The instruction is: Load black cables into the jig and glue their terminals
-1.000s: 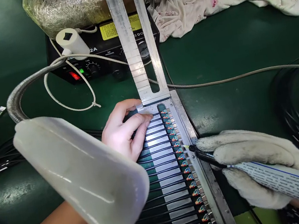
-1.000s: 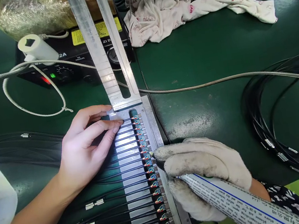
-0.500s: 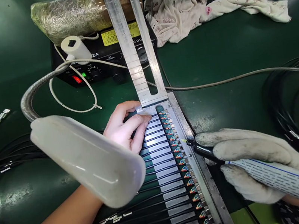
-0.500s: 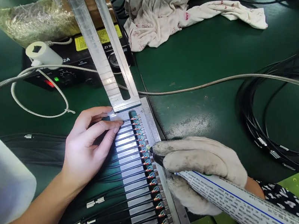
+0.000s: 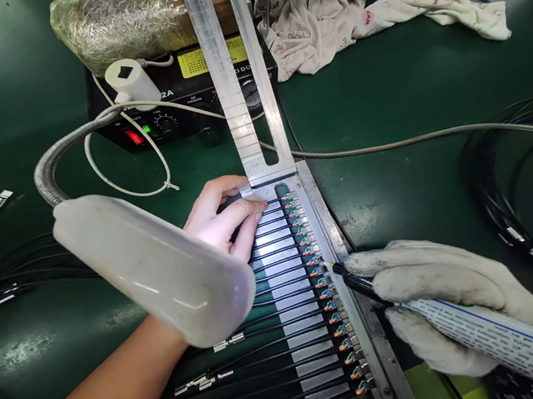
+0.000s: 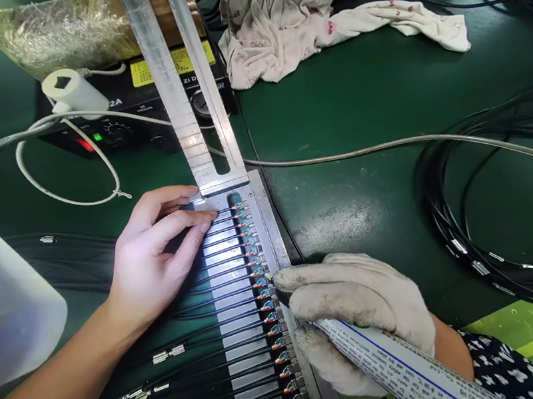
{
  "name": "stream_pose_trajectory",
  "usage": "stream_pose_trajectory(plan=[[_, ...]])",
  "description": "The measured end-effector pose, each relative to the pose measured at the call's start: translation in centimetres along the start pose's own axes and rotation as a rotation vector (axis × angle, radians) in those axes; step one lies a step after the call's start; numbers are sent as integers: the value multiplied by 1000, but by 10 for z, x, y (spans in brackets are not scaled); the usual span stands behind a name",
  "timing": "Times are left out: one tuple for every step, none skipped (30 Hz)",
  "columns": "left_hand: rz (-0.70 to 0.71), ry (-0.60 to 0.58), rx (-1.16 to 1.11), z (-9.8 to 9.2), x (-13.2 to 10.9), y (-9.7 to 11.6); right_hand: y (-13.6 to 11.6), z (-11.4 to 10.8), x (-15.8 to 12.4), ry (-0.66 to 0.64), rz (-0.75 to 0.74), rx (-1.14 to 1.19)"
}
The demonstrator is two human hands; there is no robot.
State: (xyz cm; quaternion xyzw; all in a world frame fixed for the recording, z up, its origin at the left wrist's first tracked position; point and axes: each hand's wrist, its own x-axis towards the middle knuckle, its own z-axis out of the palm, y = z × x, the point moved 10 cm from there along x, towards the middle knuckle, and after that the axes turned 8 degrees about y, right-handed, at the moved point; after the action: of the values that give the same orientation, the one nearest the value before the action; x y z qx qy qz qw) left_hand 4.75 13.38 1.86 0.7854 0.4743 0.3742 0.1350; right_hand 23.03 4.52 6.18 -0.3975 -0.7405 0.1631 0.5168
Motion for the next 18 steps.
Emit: stream_pose_trajectory(plan=[[0, 3, 1, 0, 0, 0, 0, 0, 2, 5, 8, -2], [3, 10, 2, -1, 1, 0, 0, 1, 3, 4, 12, -1], [8, 18, 1, -2, 1, 1, -1, 1, 4, 6, 13, 2], [14, 25, 1, -3, 1, 1, -1, 1, 5, 11, 14, 4], [21, 30, 0, -3, 2, 2, -1, 1, 6, 14, 16, 5], [25, 32, 0, -3, 2, 2, -1, 1, 7, 21, 17, 4], [26, 32, 0, -3, 2, 2, -1, 1, 7, 27, 18, 3], [28, 29, 2, -3, 2, 2, 0, 1, 8, 28, 21, 1], [27, 26, 6, -3, 2, 1, 1, 1, 8, 27, 23, -2], [24, 24, 10, -3, 2, 1, 0, 1, 8, 25, 20, 0], [19, 22, 14, -3, 1, 1, 0, 1, 8, 21, 14, 4], [11, 21, 18, -3, 1, 1, 0, 1, 8, 14, 9, 6], [2, 20, 20, -3, 1, 0, -1, 1, 8, 7, 2, 5], [-8, 17, 20, -2, 0, 0, -1, 1, 8, 2, -6, 5], [-19, 12, 17, -2, 0, -1, -2, 1, 8, 3, -10, 7], [-26, 7, 12, -2, 0, -1, -2, 0, 8, 5, -14, 10], [-31, 1, 7, -2, 0, -1, -2, 0, 8, 6, -17, 13], [-33, -5, 3, -1, -1, -1, -3, -1, 8, 10, -19, 17]])
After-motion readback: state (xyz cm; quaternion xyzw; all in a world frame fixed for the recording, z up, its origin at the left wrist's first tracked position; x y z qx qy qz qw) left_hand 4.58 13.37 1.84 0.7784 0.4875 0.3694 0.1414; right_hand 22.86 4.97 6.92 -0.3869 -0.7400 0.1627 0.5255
